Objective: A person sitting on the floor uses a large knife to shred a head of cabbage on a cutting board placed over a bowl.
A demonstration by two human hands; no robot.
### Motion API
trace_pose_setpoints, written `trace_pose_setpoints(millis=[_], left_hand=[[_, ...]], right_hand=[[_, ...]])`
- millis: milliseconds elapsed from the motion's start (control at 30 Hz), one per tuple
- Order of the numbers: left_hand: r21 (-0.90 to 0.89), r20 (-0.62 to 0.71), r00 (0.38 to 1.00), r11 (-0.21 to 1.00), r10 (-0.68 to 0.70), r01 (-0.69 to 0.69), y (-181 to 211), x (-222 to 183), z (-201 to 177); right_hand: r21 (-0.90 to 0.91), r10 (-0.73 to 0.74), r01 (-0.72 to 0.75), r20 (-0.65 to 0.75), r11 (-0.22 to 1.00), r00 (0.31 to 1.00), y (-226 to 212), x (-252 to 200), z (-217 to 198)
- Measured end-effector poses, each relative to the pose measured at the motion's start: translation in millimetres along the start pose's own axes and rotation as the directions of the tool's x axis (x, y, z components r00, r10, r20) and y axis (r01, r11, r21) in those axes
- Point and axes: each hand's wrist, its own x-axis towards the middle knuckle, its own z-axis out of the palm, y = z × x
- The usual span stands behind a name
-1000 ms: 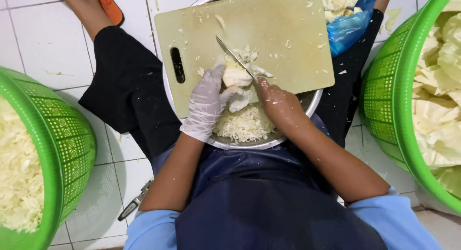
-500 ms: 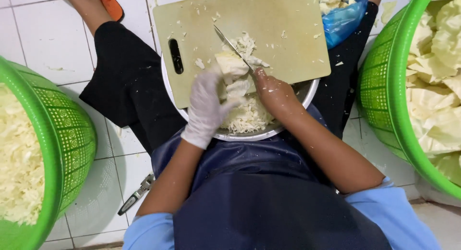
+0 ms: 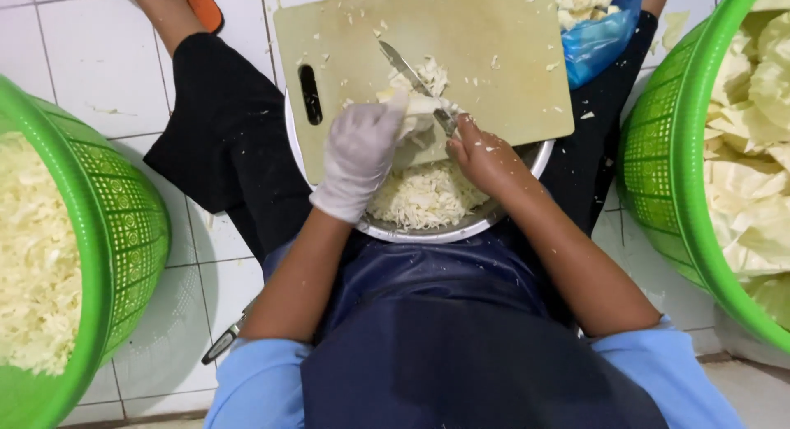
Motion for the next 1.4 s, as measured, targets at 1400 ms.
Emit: trace_pose_setpoints(millis=[1400], left_hand=[[-0.574,0.514,0.746,0.475,-0.425,0.667,2.7,-4.8,9.2]], right_hand=[[-0.146,-0.02,0.009,-0.073,0.989,0.997,-55.7,-48.2,-37.5]])
